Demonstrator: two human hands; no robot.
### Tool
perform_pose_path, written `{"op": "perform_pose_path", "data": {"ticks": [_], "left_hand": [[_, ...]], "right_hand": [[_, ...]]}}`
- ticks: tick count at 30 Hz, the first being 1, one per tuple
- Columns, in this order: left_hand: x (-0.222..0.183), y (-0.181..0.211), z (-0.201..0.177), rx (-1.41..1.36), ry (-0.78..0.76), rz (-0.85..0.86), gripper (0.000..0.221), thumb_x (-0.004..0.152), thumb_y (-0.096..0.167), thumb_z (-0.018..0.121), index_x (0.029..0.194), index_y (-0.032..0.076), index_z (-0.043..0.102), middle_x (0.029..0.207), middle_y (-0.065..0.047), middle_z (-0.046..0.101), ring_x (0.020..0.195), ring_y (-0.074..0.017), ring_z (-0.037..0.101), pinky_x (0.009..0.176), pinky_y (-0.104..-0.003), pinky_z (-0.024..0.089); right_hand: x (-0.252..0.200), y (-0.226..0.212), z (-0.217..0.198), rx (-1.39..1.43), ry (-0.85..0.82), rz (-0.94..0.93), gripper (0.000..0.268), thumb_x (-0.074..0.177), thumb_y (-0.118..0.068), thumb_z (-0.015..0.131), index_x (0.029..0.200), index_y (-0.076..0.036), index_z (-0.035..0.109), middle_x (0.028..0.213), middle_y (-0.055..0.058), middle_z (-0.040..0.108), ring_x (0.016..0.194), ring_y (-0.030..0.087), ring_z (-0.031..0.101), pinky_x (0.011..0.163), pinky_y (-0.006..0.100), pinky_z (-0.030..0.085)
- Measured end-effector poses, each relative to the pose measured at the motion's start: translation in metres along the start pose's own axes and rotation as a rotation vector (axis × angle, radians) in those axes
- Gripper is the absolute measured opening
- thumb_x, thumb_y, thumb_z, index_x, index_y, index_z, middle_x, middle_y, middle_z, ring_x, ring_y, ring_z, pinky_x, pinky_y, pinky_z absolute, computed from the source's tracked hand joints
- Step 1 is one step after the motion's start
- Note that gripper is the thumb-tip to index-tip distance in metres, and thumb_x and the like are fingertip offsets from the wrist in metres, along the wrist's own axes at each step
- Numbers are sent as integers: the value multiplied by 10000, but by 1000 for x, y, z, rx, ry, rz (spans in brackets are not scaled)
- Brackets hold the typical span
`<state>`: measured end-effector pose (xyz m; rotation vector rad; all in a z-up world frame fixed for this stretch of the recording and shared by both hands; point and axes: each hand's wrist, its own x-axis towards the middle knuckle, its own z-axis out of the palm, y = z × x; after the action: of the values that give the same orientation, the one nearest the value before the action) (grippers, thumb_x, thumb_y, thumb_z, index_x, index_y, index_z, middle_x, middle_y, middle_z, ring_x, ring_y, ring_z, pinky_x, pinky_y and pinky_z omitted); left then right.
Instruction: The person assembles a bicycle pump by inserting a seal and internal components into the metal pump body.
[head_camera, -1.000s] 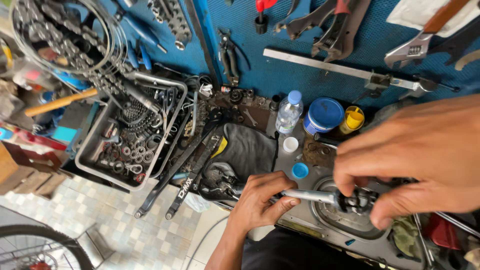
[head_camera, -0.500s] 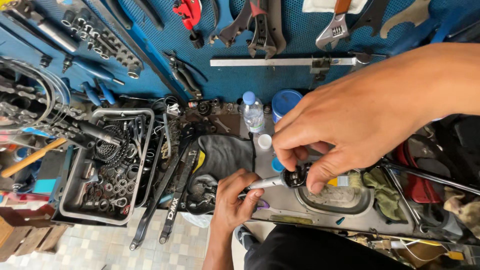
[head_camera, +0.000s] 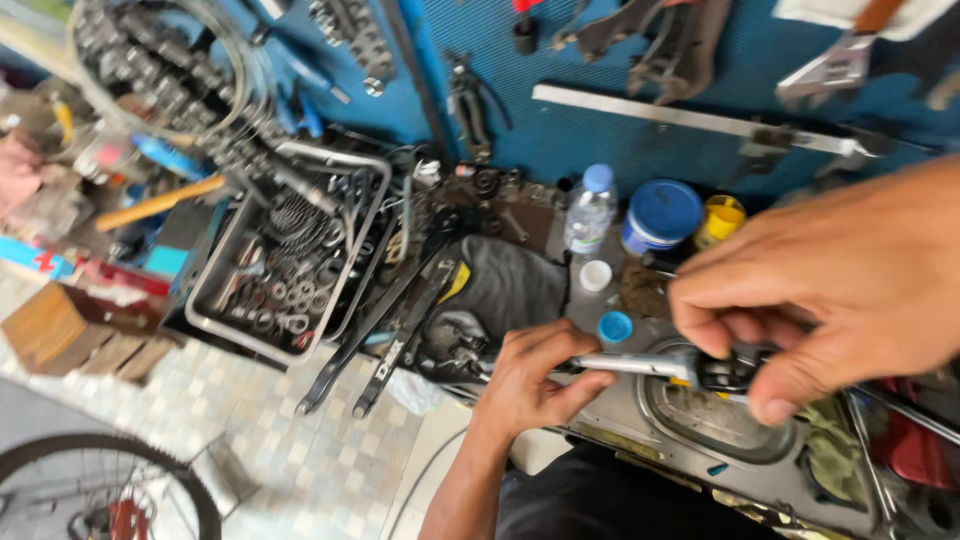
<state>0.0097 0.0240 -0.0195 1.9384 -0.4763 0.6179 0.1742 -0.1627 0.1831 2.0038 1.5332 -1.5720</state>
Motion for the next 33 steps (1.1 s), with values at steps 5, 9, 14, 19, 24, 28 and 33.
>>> {"op": "perform_pose_path", "data": {"ticks": [5, 9, 14, 19, 24, 28, 33], "left_hand": [[-2, 3, 2, -36, 13, -9, 268, 866, 230, 850, 977, 51, 685, 834, -77, 646, 718, -274, 656, 605, -339, 501], [-6, 3, 3, -51, 27, -30, 278, 871, 258, 843, 970, 54, 683, 821, -76, 640, 700, -264, 644, 588, -331, 486], [-13, 1, 2, -105, 29, -19, 281, 960, 337, 776, 987, 76, 677, 840, -50, 647, 653, -228, 631, 601, -330, 481], [-15, 0, 3, -105, 52, 4, 330, 969, 390, 747, 1010, 72, 671, 856, -43, 671, 666, -221, 637, 589, -326, 491], [-14, -1, 5, -97, 42, -7, 320, 962, 387, 754, 1012, 81, 674, 868, -38, 672, 660, -209, 653, 600, -315, 507], [-10, -2, 4, -85, 29, 0, 306, 963, 374, 762, 1001, 85, 667, 901, -35, 685, 696, -213, 672, 615, -312, 523], [-2, -5, 1, -105, 0, 40, 289, 960, 330, 767, 977, 70, 641, 896, -43, 687, 736, -247, 670, 612, -330, 524]], "right_hand": [[8, 11, 6, 87, -17, 69, 508, 717, -557, 895, 1018, -236, 641, 799, -53, 516, 666, 59, 601, 597, 268, 494], [11, 16, 10, 138, -13, 127, 553, 651, -539, 904, 990, -225, 601, 755, -60, 511, 632, 37, 600, 571, 262, 438], [14, 27, 25, 249, 21, 170, 625, 566, -543, 946, 974, -225, 597, 665, -58, 496, 541, 58, 543, 504, 257, 442], [17, 42, 50, 329, 137, 75, 704, 515, -626, 945, 944, -201, 585, 601, -53, 444, 512, 53, 532, 506, 260, 388], [14, 50, 58, 297, 118, 31, 717, 528, -713, 879, 941, -210, 578, 597, -71, 431, 507, 46, 541, 510, 257, 387], [11, 42, 54, 229, 138, 6, 681, 588, -724, 864, 957, -243, 554, 461, -87, 429, 457, 57, 531, 532, 250, 409], [2, 15, 33, 126, -59, 293, 548, 671, -647, 825, 1002, -302, 556, 456, -108, 460, 457, 26, 561, 552, 255, 408]]}}
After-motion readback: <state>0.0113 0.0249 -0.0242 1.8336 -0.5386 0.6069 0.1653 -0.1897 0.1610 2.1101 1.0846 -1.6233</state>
